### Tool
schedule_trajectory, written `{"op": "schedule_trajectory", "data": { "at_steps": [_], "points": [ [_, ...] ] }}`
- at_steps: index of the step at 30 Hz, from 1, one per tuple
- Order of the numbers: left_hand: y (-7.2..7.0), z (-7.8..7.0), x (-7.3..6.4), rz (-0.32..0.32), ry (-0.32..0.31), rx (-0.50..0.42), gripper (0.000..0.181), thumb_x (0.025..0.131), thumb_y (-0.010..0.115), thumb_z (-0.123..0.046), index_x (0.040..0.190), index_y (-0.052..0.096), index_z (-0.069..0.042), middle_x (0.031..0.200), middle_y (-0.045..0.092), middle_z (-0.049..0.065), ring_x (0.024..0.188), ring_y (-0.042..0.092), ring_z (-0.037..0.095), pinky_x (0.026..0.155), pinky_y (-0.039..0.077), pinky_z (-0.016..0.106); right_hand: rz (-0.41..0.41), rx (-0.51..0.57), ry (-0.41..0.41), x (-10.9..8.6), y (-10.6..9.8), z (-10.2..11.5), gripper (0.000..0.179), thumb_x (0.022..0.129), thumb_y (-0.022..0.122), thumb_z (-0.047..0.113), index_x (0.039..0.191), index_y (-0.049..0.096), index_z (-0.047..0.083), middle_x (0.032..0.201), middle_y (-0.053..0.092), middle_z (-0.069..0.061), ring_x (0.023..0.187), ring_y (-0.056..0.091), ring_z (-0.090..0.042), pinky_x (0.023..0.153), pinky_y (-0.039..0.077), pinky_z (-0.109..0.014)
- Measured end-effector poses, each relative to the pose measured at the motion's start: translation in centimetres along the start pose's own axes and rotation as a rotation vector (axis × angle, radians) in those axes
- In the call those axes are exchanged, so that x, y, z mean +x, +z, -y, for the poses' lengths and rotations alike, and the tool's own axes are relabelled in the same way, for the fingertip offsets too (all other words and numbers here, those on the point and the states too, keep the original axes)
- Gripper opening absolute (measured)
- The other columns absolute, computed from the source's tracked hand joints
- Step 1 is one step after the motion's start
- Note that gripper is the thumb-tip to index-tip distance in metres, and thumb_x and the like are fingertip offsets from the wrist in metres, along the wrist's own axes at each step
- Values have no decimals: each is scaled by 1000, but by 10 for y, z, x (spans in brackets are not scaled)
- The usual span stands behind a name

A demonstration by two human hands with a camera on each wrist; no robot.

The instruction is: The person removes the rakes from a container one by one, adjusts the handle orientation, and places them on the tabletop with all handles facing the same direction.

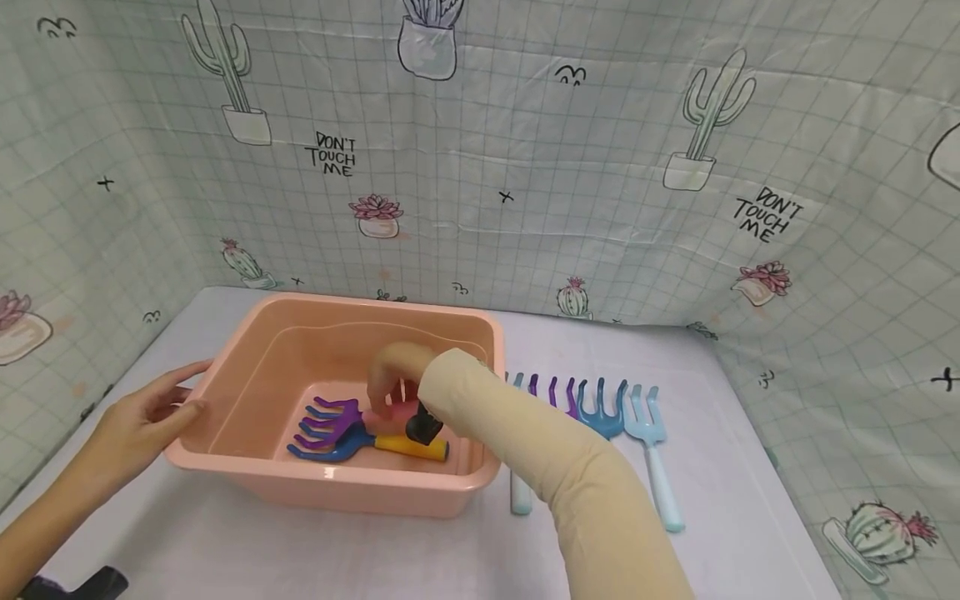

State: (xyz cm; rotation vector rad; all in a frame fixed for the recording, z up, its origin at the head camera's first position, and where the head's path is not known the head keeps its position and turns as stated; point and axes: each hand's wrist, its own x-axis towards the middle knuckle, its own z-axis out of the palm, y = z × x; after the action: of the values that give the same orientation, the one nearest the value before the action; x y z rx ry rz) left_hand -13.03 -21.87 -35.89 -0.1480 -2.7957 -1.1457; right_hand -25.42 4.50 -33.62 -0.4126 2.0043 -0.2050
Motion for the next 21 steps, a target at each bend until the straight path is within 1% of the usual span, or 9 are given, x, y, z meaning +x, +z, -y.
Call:
{"op": "schedule_trajectory", "data": {
  "at_steps": [1,2,4,8,12,15,18,20,21],
  "points": [
    [0,0,0,3,-4,1,51,92,56,-20,138,42,-4,105,64,26,72,50,-17,57,46,21,50,-9,34,2,-3,3,29,77,52,3,49,47,9,51,39,0,47,40,-14,53,33,-23],
    [0,1,-1,6,-7,-1,51,92,56,-20,139,42,-4,105,63,26,72,49,-17,57,46,21,78,-11,43,3,-4,5,28,77,52,3,50,47,8,52,39,-1,47,40,-15,54,33,-24],
    [0,1,-1,7,-8,-6,51,92,56,-19,138,41,-4,105,63,26,72,50,-17,58,46,20,110,-28,66,3,-6,9,27,78,52,2,52,49,7,54,40,-2,48,41,-16,56,34,-26],
    [0,2,0,-2,9,-20,50,91,56,-17,138,43,-4,105,64,26,73,51,-17,57,45,20,77,-51,109,-2,-6,15,26,79,54,3,53,51,8,55,40,-1,48,42,-14,55,35,-24],
    [0,2,0,-2,12,-24,49,91,56,-17,137,43,-4,106,64,25,73,51,-17,57,45,20,42,-66,149,-9,-5,17,24,78,54,3,55,53,9,55,39,0,46,41,-13,54,33,-22],
    [0,2,0,0,11,-18,50,91,56,-17,137,43,-4,105,64,25,74,50,-17,57,45,20,25,-69,169,-16,-6,17,21,77,55,3,57,55,10,56,35,1,45,39,-12,53,28,-22],
    [0,1,0,-7,16,-13,49,91,56,-16,137,43,-3,105,64,25,73,50,-17,57,45,20,-10,-78,168,-26,-7,14,24,76,55,3,54,53,12,56,33,2,45,36,-11,52,25,-22],
    [0,1,0,-7,15,-14,49,91,56,-16,137,43,-3,105,64,25,73,50,-17,57,45,20,-27,-90,169,-32,-8,12,27,76,53,3,52,46,13,55,32,1,45,35,-11,52,23,-22],
    [0,1,0,-5,16,-16,49,91,56,-16,137,43,-3,105,64,26,73,50,-17,57,45,20,-32,-120,159,-34,-8,11,28,76,53,2,52,44,13,55,32,1,45,35,-11,51,23,-22]
  ]
}}
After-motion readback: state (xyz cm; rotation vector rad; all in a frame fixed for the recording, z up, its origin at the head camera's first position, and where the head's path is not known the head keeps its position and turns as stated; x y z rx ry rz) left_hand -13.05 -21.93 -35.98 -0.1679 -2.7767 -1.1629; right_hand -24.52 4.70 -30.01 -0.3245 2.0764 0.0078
